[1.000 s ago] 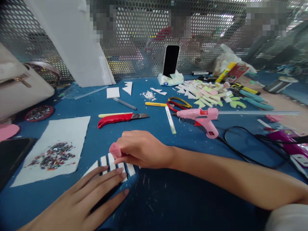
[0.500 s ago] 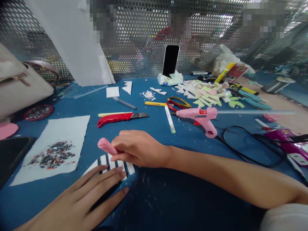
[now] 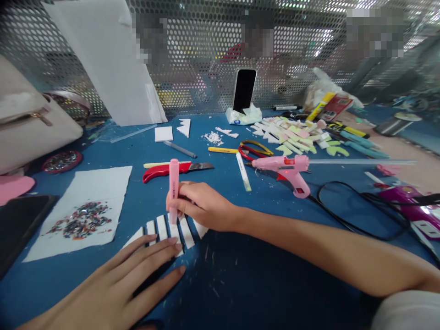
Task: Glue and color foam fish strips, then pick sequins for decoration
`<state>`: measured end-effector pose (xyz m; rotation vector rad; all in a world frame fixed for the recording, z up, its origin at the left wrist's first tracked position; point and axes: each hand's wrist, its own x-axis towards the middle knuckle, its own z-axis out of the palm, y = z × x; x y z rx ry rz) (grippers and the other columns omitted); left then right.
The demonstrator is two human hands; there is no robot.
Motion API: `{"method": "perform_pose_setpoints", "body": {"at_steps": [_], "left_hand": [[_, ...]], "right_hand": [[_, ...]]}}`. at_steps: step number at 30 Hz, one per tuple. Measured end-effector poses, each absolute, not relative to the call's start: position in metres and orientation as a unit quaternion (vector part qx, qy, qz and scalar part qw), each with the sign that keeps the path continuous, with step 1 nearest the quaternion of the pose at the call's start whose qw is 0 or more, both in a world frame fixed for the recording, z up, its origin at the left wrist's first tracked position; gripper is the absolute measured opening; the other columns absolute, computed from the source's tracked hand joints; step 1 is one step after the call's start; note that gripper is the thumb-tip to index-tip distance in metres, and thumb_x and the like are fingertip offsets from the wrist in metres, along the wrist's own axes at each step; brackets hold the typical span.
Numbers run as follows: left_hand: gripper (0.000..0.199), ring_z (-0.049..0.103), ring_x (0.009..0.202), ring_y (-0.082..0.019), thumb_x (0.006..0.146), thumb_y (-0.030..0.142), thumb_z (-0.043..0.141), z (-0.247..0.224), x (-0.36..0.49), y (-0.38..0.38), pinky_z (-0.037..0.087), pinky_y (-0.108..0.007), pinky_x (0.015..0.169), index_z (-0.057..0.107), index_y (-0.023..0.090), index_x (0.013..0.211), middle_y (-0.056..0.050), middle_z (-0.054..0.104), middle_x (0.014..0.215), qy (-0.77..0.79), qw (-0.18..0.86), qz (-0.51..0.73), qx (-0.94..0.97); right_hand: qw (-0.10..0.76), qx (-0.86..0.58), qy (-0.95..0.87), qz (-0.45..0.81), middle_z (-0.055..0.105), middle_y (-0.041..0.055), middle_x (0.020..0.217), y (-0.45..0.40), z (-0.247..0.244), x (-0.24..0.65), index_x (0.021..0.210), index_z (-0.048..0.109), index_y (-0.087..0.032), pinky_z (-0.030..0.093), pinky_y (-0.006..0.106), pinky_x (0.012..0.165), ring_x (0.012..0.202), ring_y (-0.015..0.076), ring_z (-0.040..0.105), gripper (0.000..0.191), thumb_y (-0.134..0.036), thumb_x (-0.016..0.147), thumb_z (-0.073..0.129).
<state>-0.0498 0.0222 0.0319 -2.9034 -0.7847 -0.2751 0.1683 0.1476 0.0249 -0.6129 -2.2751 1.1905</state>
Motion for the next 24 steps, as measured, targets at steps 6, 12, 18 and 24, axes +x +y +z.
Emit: {"method": "perform_pose_setpoints", "body": {"at_steps": [6,12,18,24], "left_hand": [[0.045,0.055,0.13,-0.024,0.104,0.049,0.044,0.027,-0.05,0.022,0.041,-0.039,0.113,0.059,0.021,0.136,-0.009,0.063,0.139,-0.255,0.051,-0.079,-0.962],[0.067,0.058,0.128,-0.033,0.082,0.051,0.077,0.033,-0.047,0.021,0.05,-0.048,0.105,0.058,0.016,0.136,-0.016,0.061,0.141,-0.236,0.051,-0.052,-0.969],[0.07,0.059,0.128,-0.035,0.079,0.053,0.079,0.038,-0.044,0.023,0.055,-0.049,0.1,0.059,0.016,0.136,-0.017,0.061,0.14,-0.236,0.036,-0.03,-0.971],[0.068,0.059,0.127,-0.034,0.081,0.05,0.077,0.039,-0.046,0.02,0.054,-0.05,0.102,0.058,0.015,0.137,-0.017,0.06,0.142,-0.244,0.022,-0.033,-0.969]], "right_hand": [[0.28,-0.188,-0.851,0.403,0.069,0.0057,0.091,0.148,0.024,0.17,0.088,0.066,-0.014,0.049,0.026,0.075,0.08,0.0133,0.062,0.037,-0.041,0.105,0.046],[0.288,-0.112,-0.902,0.302,0.069,0.0089,0.091,0.147,0.018,0.172,0.086,0.066,-0.014,0.049,0.031,0.081,0.084,0.0166,0.061,0.044,-0.044,0.106,0.04],[0.293,-0.087,-0.918,0.254,0.068,0.0063,0.08,0.143,0.02,0.168,0.089,0.062,-0.015,0.047,0.032,0.075,0.077,0.0169,0.058,0.04,-0.044,0.106,0.039],[0.301,-0.084,-0.913,0.263,0.069,0.0045,0.082,0.141,0.018,0.168,0.087,0.06,-0.017,0.047,0.031,0.076,0.077,0.0159,0.057,0.028,-0.035,0.104,0.047]]}}
